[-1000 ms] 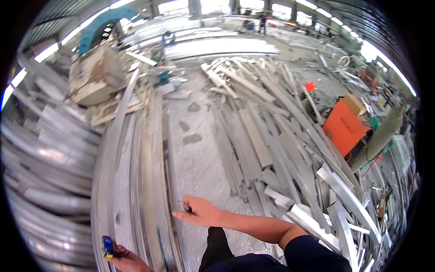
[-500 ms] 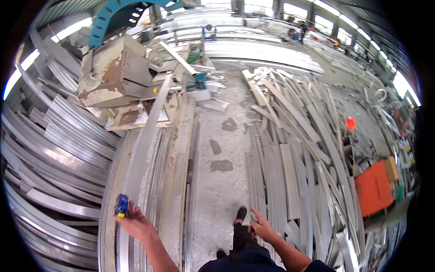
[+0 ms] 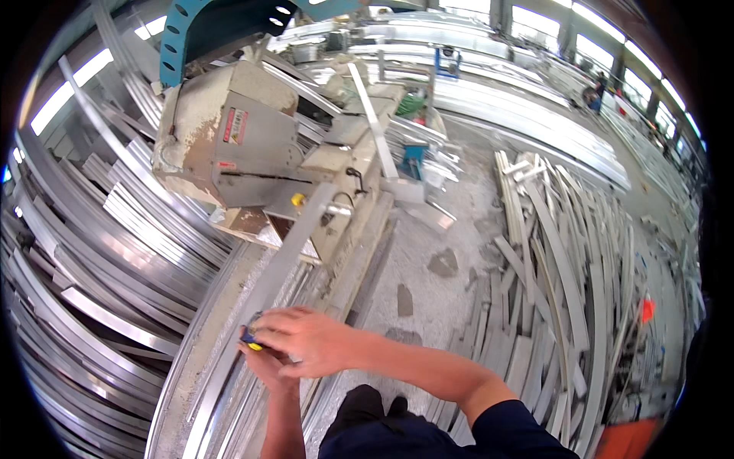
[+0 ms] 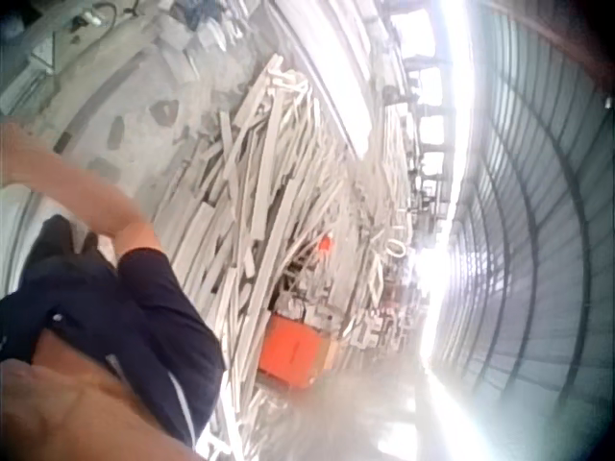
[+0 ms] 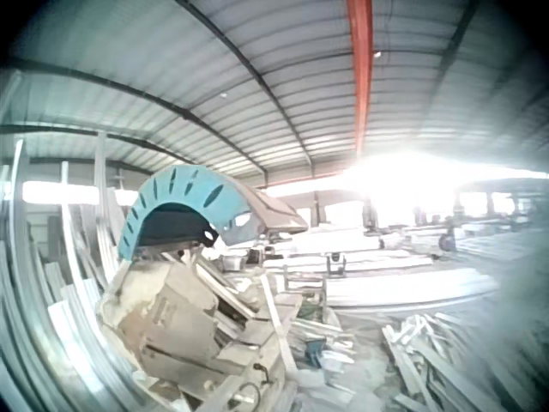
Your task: The person measures and marks aluminum profiles with a tape measure and marker, then positions them on a cutting machine and operates the controls to cut the pieces. The cut pieces are stacked on the floor.
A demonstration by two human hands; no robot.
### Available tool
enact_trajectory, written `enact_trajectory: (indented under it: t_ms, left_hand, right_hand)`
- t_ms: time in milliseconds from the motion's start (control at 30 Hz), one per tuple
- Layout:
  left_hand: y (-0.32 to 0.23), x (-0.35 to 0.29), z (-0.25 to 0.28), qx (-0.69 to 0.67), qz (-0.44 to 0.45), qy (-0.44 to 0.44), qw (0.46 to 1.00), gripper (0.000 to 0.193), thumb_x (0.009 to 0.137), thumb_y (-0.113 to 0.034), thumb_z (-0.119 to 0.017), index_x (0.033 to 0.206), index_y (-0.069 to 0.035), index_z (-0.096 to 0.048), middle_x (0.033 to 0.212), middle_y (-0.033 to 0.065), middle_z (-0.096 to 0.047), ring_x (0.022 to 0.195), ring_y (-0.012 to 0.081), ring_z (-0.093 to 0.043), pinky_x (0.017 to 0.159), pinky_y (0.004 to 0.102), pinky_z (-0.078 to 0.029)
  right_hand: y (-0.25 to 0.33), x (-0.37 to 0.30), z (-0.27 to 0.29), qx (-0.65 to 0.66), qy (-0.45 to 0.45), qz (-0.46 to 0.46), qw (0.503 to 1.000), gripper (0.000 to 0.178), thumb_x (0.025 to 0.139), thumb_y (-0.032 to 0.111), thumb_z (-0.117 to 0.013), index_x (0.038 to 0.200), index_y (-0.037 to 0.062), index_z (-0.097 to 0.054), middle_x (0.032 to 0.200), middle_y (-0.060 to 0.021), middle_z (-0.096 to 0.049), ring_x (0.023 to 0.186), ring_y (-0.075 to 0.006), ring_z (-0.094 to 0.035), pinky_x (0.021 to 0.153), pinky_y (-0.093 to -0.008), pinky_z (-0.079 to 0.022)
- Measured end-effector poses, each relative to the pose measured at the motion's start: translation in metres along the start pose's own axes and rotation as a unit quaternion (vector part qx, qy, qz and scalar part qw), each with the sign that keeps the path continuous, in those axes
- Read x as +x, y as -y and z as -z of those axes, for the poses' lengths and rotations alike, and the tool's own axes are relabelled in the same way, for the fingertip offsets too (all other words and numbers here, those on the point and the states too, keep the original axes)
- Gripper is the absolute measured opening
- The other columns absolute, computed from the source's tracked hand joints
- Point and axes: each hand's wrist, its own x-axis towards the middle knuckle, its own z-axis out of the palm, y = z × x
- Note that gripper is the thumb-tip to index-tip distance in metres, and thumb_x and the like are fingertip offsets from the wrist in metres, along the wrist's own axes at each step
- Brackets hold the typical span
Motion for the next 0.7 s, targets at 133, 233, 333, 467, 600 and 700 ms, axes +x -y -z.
enact_trajectory:
  t_ms: [133,233,333,467,600,700]
  left_hand:
    - [0.045,0.033,-0.036,0.445,-0.268,0.125,0.845,0.035,0.105,-0.033,-0.038,0.12,-0.003,-0.049,0.118,0.0088,-0.055,0.107,0.0215,-0.056,0.091,0.0398,-0.047]
    - [0.074,0.066,-0.052,0.467,-0.246,0.092,0.844,0.032,0.104,-0.026,-0.041,0.118,0.0,-0.053,0.113,0.0092,-0.057,0.102,0.0182,-0.057,0.088,0.0367,-0.048]
    - [0.107,0.096,-0.068,0.231,-0.078,0.007,0.97,0.032,0.104,-0.027,-0.042,0.116,0.0,-0.055,0.107,0.0076,-0.06,0.097,0.0144,-0.058,0.084,0.0323,-0.048]
    - [0.136,0.136,-0.076,0.329,-0.097,-0.023,0.939,0.037,0.105,-0.036,-0.045,0.112,-0.003,-0.058,0.101,0.0031,-0.063,0.087,0.0094,-0.061,0.072,0.0258,-0.049]
    - [0.141,0.157,-0.096,0.28,0.034,-0.087,0.955,0.04,0.104,-0.038,-0.045,0.113,-0.001,-0.058,0.093,0.003,-0.063,0.077,0.0081,-0.06,0.065,0.0243,-0.05]
    - [0.14,0.166,-0.14,0.235,0.078,-0.121,0.961,0.034,0.102,-0.028,-0.054,0.119,0.001,-0.057,0.089,0.0035,-0.062,0.072,0.0076,-0.058,0.058,0.0264,-0.05]
  right_hand:
    - [-0.082,0.044,0.004,-0.101,0.184,0.08,0.974,0.049,0.073,0.02,-0.07,0.12,0.0097,-0.061,0.117,-0.007,-0.059,0.12,-0.0233,-0.051,0.086,-0.0449,-0.049]
    - [-0.142,0.067,0.014,-0.126,0.206,0.096,0.966,0.035,0.07,0.02,-0.07,0.104,0.0111,-0.066,0.103,-0.0041,-0.061,0.108,-0.0215,-0.056,0.076,-0.0433,-0.05]
    - [-0.188,0.082,0.028,-0.139,0.252,0.11,0.951,0.033,0.071,0.019,-0.069,0.102,0.011,-0.065,0.1,-0.0029,-0.06,0.108,-0.0222,-0.055,0.071,-0.0434,-0.051]
    - [-0.226,0.116,0.049,-0.177,0.338,0.1,0.919,0.042,0.073,0.019,-0.067,0.114,0.0104,-0.062,0.108,-0.0053,-0.061,0.106,-0.0259,-0.058,0.073,-0.0456,-0.05]
    - [-0.268,0.129,0.063,-0.17,0.368,0.1,0.909,0.038,0.078,0.021,-0.065,0.115,0.012,-0.061,0.107,-0.0078,-0.064,0.095,-0.03,-0.066,0.076,-0.0478,-0.05]
    - [-0.314,0.13,0.082,-0.21,0.282,0.142,0.925,0.035,0.083,0.026,-0.063,0.115,0.0144,-0.062,0.101,-0.0076,-0.065,0.09,-0.0301,-0.067,0.077,-0.0479,-0.05]
